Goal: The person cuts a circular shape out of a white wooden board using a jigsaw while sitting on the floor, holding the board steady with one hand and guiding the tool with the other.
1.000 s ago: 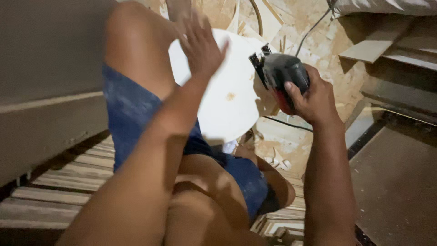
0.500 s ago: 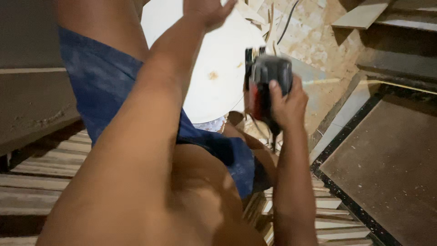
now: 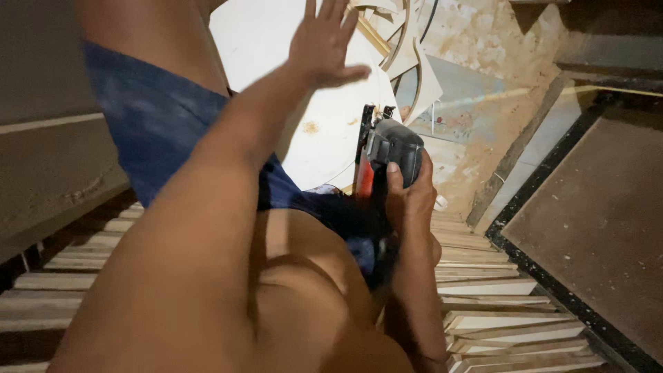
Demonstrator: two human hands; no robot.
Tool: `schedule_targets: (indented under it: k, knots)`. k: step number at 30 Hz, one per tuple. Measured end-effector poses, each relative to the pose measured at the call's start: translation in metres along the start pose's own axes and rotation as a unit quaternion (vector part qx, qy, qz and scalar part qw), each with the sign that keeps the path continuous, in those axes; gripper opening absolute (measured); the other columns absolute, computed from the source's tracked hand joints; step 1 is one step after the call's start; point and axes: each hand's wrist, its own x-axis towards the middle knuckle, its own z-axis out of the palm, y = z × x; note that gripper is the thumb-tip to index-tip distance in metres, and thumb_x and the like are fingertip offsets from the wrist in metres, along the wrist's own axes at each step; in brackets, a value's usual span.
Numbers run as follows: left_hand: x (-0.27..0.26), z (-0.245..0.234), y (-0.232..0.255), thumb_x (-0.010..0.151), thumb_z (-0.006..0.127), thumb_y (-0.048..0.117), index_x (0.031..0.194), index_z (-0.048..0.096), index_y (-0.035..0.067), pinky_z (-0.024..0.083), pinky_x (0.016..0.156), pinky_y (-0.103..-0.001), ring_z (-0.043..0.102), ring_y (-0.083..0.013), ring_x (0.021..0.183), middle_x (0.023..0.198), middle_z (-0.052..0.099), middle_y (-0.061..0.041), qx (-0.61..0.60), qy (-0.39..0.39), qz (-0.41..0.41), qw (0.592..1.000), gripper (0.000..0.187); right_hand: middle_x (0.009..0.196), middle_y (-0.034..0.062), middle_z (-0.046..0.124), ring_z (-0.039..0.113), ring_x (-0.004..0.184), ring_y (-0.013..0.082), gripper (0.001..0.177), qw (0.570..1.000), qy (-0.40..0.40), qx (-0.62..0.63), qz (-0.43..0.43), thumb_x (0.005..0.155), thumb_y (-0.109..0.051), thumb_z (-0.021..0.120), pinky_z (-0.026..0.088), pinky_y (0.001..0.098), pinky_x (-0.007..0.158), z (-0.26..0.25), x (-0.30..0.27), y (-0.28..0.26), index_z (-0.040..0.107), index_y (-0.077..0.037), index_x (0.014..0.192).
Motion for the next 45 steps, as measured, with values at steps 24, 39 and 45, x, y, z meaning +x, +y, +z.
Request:
schedule_targets:
  k: [24, 39, 45]
  knots:
    - [-0.009, 0.014, 0.055, 0.092, 0.051, 0.11, 0.173, 0.047, -0.003, 0.003, 0.132, -0.081, 0.017, -0.0535, 0.17, 0.179, 0.042, -0.032, 0.058, -0.05, 0.057, 0.995, 0.139, 0.137, 0.0227, 0.079, 0.078, 0.124, 0.0345, 0.066, 0.972, 0.094, 0.046, -0.209, 0.11, -0.04, 0.074, 0.06, 0.0439, 0.106, -0.013, 0.002, 0.03, 0.059, -0.001, 0.16]
    - [-0.009, 0.012, 0.055, 0.096, 0.047, 0.107, 0.175, 0.048, 0.001, -0.005, 0.132, -0.083, 0.013, -0.0546, 0.173, 0.183, 0.041, -0.031, 0.062, -0.067, 0.054, 0.994, 0.133, 0.136, 0.0209, 0.08, 0.078, 0.122, 0.0331, 0.065, 0.971, 0.095, 0.038, -0.218, 0.109, -0.042, 0.075, 0.06, 0.0445, 0.105, -0.016, 0.006, 0.025, 0.061, -0.002, 0.158]
    - [-0.008, 0.019, 0.056, 0.098, 0.045, 0.105, 0.176, 0.046, 0.002, -0.005, 0.132, -0.083, 0.012, -0.053, 0.173, 0.184, 0.039, -0.029, 0.064, -0.077, 0.044, 0.994, 0.129, 0.129, 0.0222, 0.082, 0.08, 0.116, 0.0382, 0.063, 0.969, 0.092, 0.015, -0.227, 0.11, -0.044, 0.073, 0.061, 0.0477, 0.098, -0.021, 0.005, 0.014, 0.062, -0.004, 0.157]
